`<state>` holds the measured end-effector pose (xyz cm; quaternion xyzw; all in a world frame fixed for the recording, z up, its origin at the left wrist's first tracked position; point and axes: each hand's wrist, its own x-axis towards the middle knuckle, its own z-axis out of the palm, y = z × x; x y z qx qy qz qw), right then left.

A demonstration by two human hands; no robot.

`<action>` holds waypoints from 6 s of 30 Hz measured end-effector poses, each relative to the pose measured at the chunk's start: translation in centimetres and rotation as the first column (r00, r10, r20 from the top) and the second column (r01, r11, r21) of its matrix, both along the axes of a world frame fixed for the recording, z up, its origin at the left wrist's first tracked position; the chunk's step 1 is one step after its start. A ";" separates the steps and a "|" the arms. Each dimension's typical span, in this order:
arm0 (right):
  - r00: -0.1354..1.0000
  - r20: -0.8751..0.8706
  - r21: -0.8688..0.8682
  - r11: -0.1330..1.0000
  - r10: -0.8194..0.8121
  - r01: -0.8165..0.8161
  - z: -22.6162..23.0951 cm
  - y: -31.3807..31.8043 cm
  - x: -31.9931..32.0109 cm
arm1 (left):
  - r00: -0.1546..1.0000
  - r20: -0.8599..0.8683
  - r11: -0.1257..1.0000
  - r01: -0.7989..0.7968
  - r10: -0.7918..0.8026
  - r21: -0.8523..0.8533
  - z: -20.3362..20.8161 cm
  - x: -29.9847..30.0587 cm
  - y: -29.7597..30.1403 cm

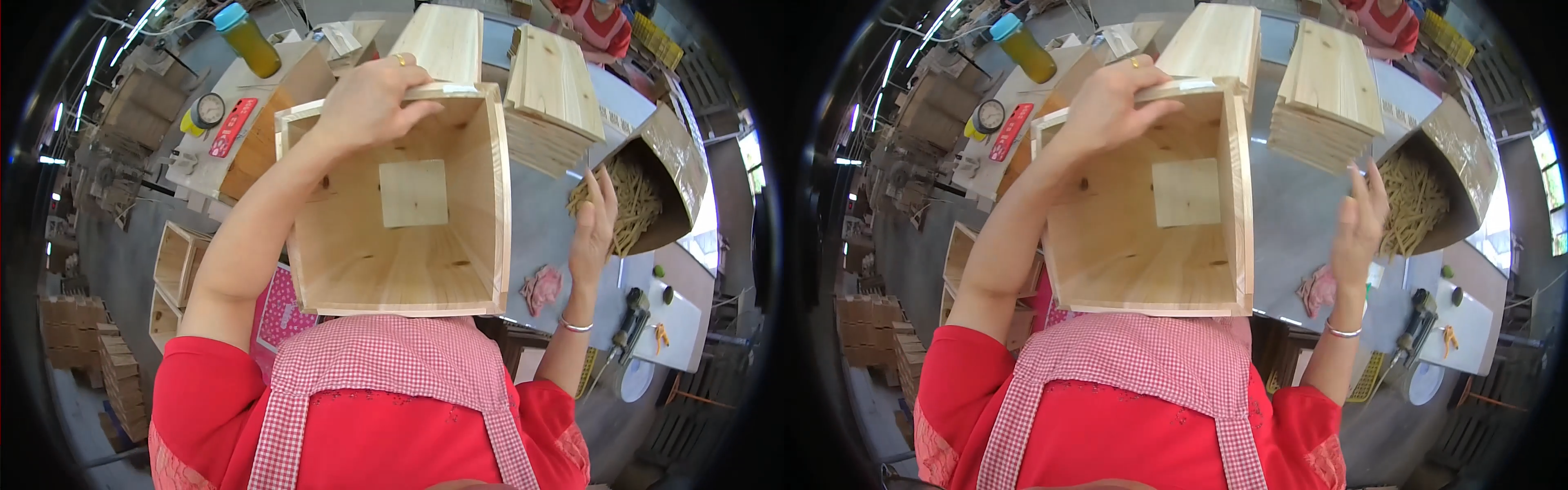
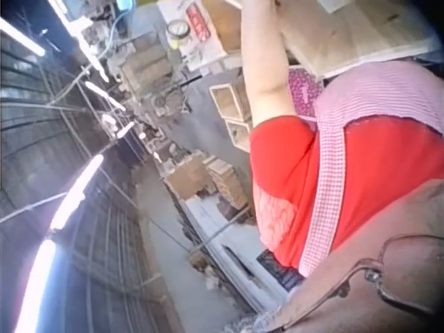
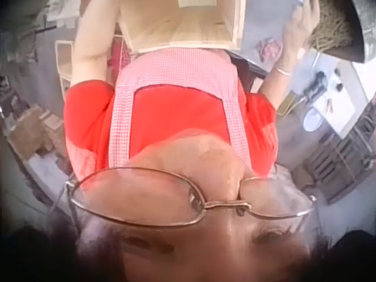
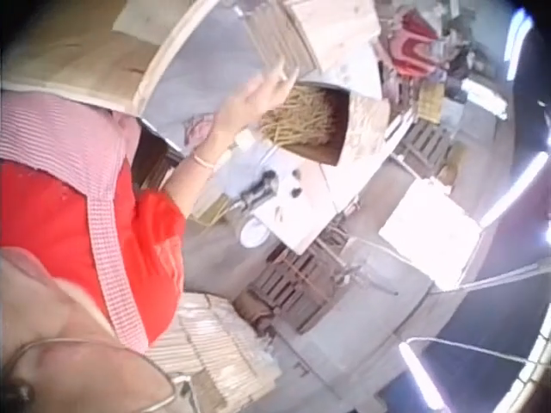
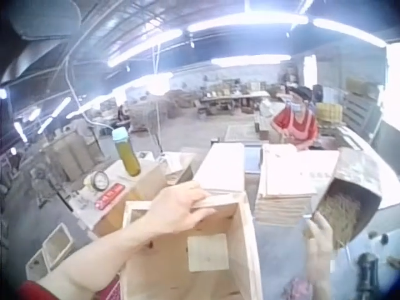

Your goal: Applying glue to wooden panels, assembling them into boxes, securing with rubber bands, and finishing with a nail gun.

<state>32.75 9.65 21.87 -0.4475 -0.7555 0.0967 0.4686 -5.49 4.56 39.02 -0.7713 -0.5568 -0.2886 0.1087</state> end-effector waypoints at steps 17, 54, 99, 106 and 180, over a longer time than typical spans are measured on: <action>0.773 0.634 0.344 0.897 -0.002 -0.279 16.7 -2.9 -14.4 | 1.000 0.014 0.997 -0.020 0.021 -0.071 0.6 0.9 -1.4; 0.962 0.228 0.057 0.984 0.149 -0.166 15.8 -3.4 -14.7 | 1.000 -0.028 0.999 0.006 -0.007 -0.034 0.5 0.6 -0.8; 0.946 -0.205 -0.304 0.902 0.252 -0.306 -8.5 -8.4 -11.1 | 0.935 0.155 0.938 -0.336 0.320 0.089 -16.8 12.4 -12.3; 0.959 -0.154 -0.490 0.824 0.239 -0.284 -14.2 -10.1 -9.8 | 0.934 0.266 0.962 -0.265 0.240 0.064 -23.7 12.6 -13.8; 0.978 0.175 -0.342 0.938 0.113 -0.047 -14.5 -5.4 -2.1 | 0.946 -0.231 0.966 -0.249 0.228 -0.069 -21.9 13.3 -14.3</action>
